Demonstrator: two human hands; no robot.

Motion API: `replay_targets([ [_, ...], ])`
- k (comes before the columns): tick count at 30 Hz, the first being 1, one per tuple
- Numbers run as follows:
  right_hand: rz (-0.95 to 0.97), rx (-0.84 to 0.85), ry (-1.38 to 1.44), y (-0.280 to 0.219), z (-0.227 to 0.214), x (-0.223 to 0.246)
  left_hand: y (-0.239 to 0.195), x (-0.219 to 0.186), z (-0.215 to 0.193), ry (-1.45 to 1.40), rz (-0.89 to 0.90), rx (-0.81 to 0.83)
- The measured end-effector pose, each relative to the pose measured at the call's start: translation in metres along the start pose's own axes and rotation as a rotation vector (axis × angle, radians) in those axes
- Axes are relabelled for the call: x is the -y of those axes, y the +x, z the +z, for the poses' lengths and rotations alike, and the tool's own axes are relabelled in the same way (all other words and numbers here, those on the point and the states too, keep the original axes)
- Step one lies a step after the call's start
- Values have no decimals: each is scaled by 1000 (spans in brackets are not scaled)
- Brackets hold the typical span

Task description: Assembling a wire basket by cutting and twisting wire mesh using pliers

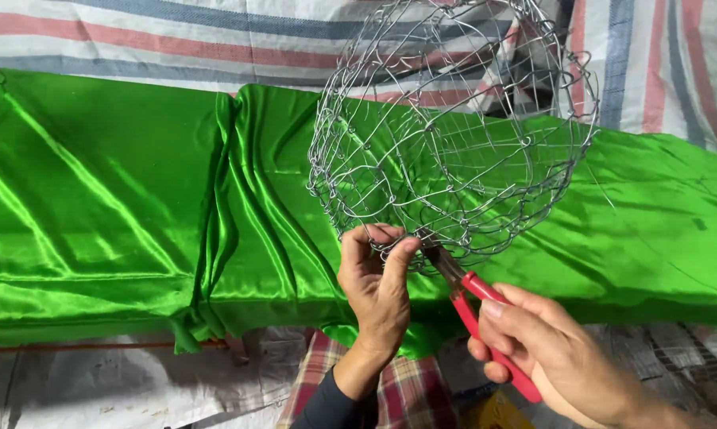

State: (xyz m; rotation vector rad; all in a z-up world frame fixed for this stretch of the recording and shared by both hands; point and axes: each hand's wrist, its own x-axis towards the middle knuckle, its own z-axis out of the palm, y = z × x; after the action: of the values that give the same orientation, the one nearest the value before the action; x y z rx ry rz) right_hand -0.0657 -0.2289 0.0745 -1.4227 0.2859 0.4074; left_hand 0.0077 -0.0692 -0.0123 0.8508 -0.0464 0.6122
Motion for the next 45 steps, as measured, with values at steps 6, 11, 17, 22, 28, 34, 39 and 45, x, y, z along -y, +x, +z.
replay_targets([
  [6, -17, -141, -52, -6, 19, -14, 3, -7, -1, 17, -46, -49],
  [11, -42, -73, 157, -21, 44, -20, 13, -9, -6, -37, 31, -3],
  [17, -121, -141, 213, -22, 57, -42, 12, -8, -5, -34, 56, 1],
  [22, -61, -205, 308, -35, 70, -37, 12, -5, -3, 35, 88, 33],
  [28, 7, 106, 603, -27, 73, -47, 13, 7, -23, 158, 52, 1],
  [34, -82, -59, 338, -13, 56, -62, 10, 9, -22, 28, -18, -8],
  [39, -288, -394, -623, -22, 51, -73, 10, 10, -22, -102, -33, 10],
  [45, -246, -587, -132, -15, 15, -108, 17, 4, -29, -170, -82, -101],
])
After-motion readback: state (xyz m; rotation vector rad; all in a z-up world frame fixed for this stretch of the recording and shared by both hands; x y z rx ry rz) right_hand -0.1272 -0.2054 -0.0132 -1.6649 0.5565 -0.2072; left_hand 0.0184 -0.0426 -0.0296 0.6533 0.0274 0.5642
